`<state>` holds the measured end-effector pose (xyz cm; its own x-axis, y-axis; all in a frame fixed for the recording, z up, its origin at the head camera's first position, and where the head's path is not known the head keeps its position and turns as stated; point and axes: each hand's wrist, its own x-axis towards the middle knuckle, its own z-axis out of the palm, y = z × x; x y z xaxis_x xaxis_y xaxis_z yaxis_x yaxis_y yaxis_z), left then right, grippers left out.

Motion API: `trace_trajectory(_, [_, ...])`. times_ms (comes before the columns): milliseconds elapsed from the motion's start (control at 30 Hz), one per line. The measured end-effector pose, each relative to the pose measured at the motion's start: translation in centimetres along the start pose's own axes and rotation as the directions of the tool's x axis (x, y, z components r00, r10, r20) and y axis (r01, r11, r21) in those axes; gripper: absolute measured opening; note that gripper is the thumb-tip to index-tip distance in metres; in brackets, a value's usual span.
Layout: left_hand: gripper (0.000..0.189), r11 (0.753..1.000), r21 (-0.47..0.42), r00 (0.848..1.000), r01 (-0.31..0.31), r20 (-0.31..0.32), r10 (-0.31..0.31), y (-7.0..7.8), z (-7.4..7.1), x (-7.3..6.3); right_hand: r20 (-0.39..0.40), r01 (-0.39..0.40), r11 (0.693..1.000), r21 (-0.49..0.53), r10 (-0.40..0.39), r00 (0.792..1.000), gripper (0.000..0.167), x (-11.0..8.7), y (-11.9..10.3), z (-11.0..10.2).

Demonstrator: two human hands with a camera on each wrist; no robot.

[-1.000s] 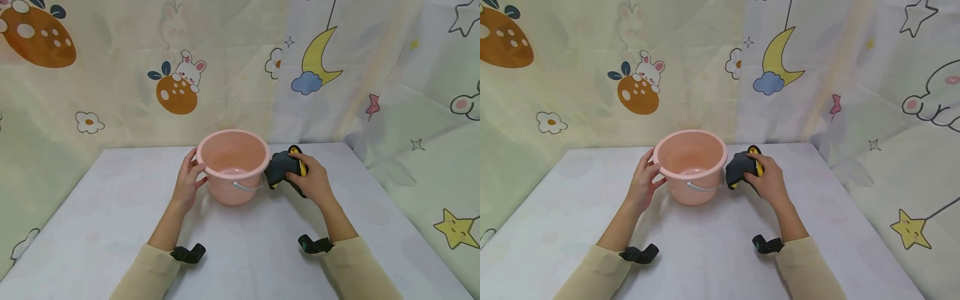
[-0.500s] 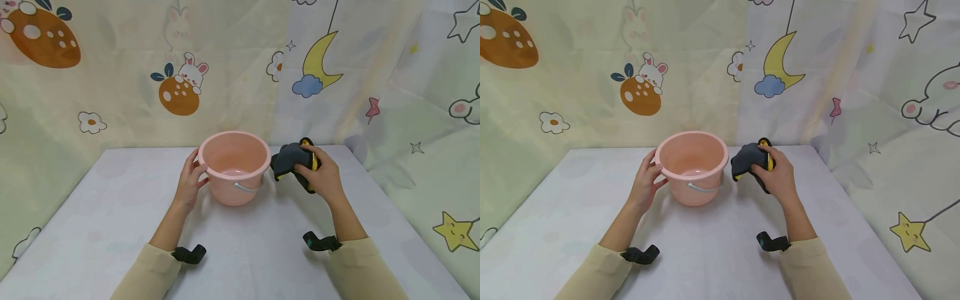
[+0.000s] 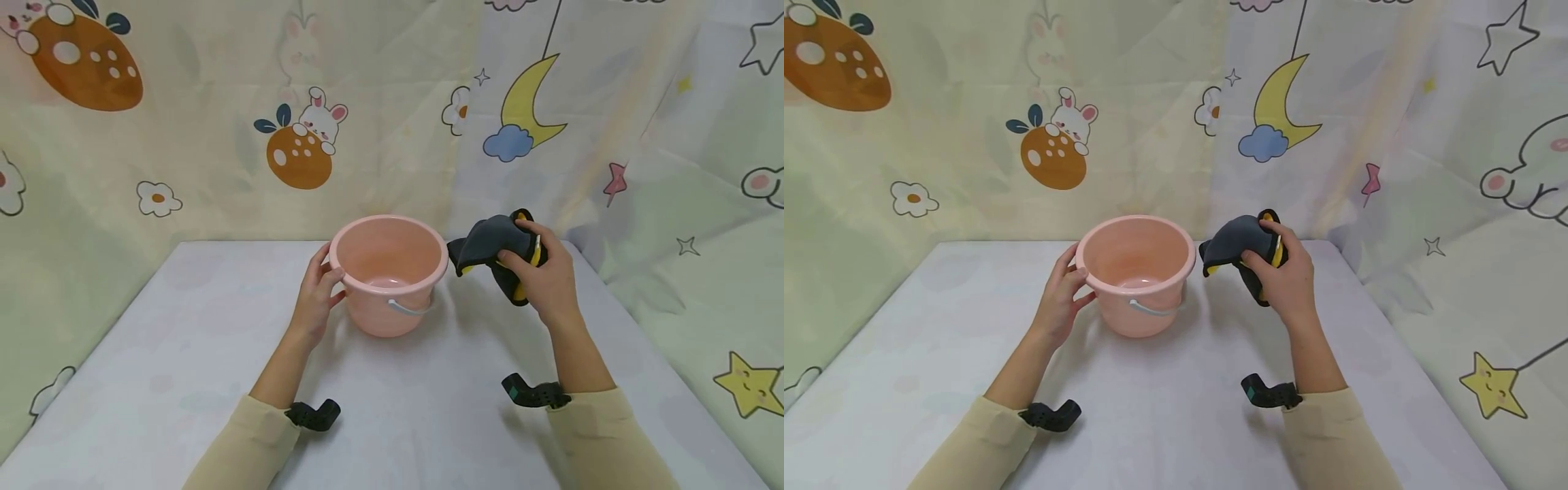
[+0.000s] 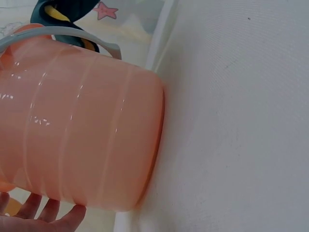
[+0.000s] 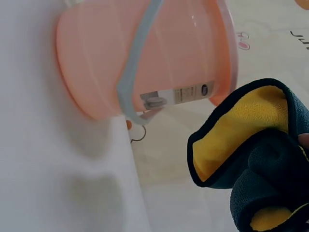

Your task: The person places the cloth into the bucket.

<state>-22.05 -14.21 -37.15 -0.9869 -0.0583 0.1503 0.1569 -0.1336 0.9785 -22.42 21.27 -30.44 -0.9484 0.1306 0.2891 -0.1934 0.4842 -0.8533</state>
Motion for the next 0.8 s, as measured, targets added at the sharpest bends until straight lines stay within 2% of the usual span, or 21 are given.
trace_trajectory(367, [0.064,1.0,-0.007,1.0,0.01,0.003,-0.01,0.1,0.1,0.0,-0.002,-0.024,0.999,0.042,0.024,1.0,0.063,0.5,-1.6,-1.1])
trace_trajectory(800, [0.066,1.0,0.004,1.0,0.008,0.0,-0.008,-0.2,0.2,0.0,0.006,0.053,0.993,0.105,-0.054,0.999,0.055,0.5,-3.7,-1.6])
